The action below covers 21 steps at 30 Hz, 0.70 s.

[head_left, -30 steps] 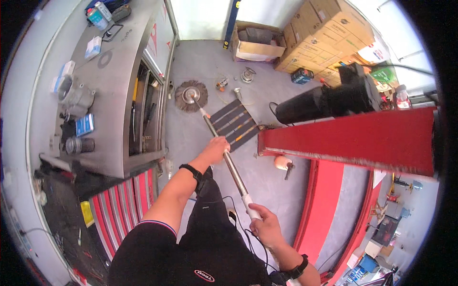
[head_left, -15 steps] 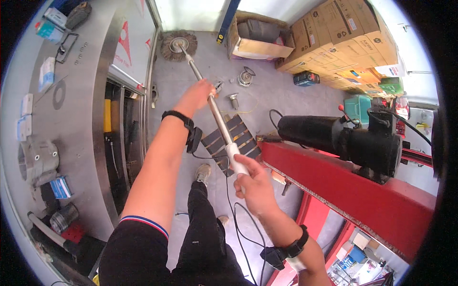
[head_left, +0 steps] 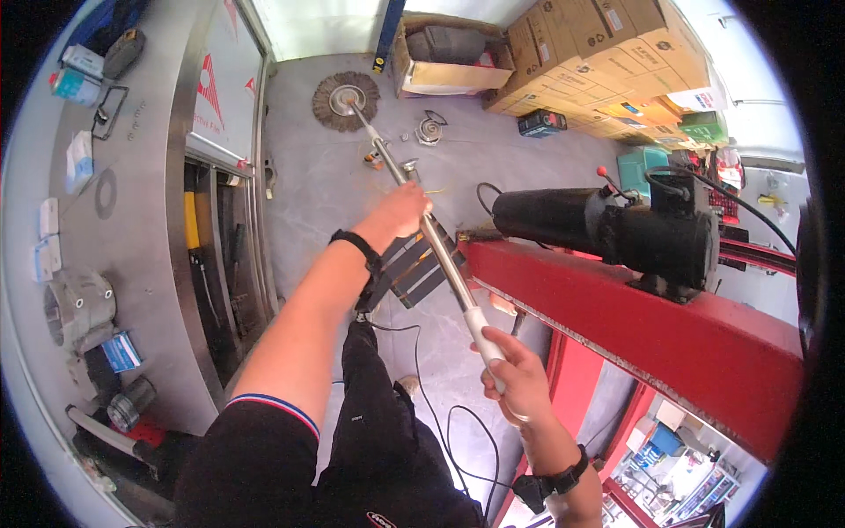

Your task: The person mops the concrete floor of a garage using a string mop and a bucket. They move around a red car lift, dip the mop into the bucket to wring it out, and continue cleaning the floor area.

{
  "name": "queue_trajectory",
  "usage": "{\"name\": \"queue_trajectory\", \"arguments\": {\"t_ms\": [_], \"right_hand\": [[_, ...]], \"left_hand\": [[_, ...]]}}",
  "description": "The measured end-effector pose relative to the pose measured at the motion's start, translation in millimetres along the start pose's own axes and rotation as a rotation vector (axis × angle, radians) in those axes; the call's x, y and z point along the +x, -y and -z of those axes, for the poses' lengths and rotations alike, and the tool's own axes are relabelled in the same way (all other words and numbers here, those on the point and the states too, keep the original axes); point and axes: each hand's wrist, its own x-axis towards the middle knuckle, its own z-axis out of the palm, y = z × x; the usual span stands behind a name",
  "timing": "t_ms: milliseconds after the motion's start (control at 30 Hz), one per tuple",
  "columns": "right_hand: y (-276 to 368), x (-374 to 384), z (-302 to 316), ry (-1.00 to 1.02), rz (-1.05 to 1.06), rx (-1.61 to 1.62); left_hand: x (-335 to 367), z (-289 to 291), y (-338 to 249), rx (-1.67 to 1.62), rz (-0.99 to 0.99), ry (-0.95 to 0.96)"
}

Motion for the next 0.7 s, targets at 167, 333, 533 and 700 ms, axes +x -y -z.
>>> {"name": "queue_trajectory", "arguments": {"t_ms": [167,333,533,700], "right_hand": [[-1.4,-40.8,24.2,-0.090,0.019,0.036],[-11.6,-52.4,26.1,-0.099,0.002,-0.023],[-30.2,-66.2,8.5,0.057,-0.036,-0.108],[-52.3,-85.2,29.7,0.141,-0.045,-0.229]], "left_hand": [[13.7,-13.6,-56.5,-0.056,-0.060,-0.008],[8.1,-43.5,-59.6,-0.077,-0.113,-0.115],[-53.4,-51.5,-36.4,-0.154,-0.042,-0.060],[-105.0,-62.0,-55.0,-0.196,0.009,-0.056]]}}
